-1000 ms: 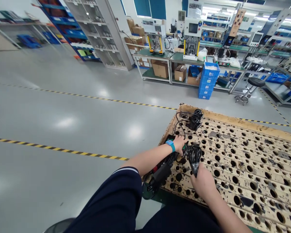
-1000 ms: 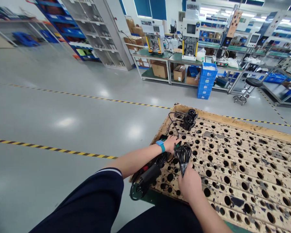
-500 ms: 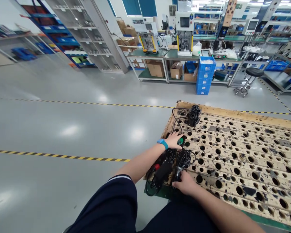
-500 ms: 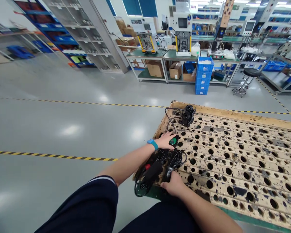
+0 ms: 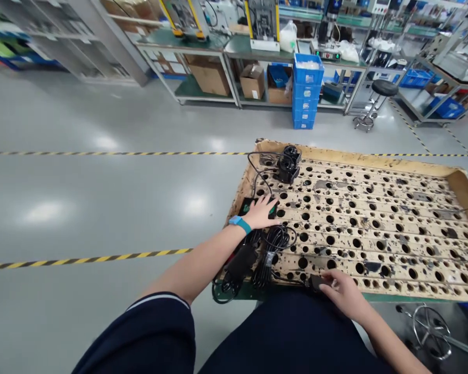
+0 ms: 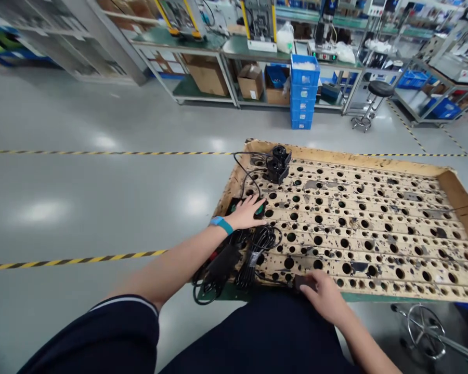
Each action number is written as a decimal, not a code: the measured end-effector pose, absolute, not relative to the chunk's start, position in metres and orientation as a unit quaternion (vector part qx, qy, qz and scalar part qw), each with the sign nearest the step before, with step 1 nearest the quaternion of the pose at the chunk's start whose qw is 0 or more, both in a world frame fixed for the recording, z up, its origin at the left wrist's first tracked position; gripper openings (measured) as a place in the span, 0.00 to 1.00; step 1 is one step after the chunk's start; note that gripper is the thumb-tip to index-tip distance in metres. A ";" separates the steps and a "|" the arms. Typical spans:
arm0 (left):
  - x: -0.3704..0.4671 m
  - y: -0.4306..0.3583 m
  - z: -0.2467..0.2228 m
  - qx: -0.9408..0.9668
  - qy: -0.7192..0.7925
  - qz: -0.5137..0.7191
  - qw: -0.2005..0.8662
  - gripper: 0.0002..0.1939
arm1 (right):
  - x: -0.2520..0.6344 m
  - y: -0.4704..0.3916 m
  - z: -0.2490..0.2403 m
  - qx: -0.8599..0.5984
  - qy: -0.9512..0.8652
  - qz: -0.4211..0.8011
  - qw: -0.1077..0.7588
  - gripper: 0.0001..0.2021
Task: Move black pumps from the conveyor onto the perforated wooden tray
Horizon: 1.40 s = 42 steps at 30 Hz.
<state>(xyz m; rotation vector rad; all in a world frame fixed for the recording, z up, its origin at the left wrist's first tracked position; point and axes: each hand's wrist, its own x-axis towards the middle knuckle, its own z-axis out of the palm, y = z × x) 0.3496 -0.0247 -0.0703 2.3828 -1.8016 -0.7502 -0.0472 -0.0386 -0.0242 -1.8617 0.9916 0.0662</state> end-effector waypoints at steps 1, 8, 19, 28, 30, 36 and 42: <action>0.352 -0.027 -0.074 0.774 -0.585 -0.242 0.014 0.48 | -0.070 -0.039 -0.028 -0.770 0.438 0.026 0.463 0.17; 0.354 -0.025 -0.075 0.780 -0.602 -0.173 -0.008 0.38 | -0.132 -0.007 -0.086 -0.659 0.521 0.059 0.540 0.32; 0.357 -0.019 -0.078 0.783 -0.573 -0.237 0.058 0.43 | -0.096 -0.023 -0.027 -0.796 0.444 0.104 0.398 0.10; 0.342 0.003 -0.074 0.769 -0.554 -0.317 0.021 0.49 | 0.017 -0.023 0.043 -0.941 0.158 -0.018 0.299 0.07; 0.341 0.006 -0.078 0.778 -0.546 -0.311 0.011 0.44 | 0.031 -0.030 0.022 -0.925 0.111 -0.036 0.362 0.07; 0.337 0.007 -0.085 0.788 -0.542 -0.291 0.027 0.31 | 0.048 -0.050 -0.056 -0.854 0.167 -0.002 0.492 0.08; 0.330 0.007 -0.083 0.795 -0.538 -0.276 0.047 0.34 | 0.070 -0.031 -0.086 -0.864 0.158 0.031 0.477 0.05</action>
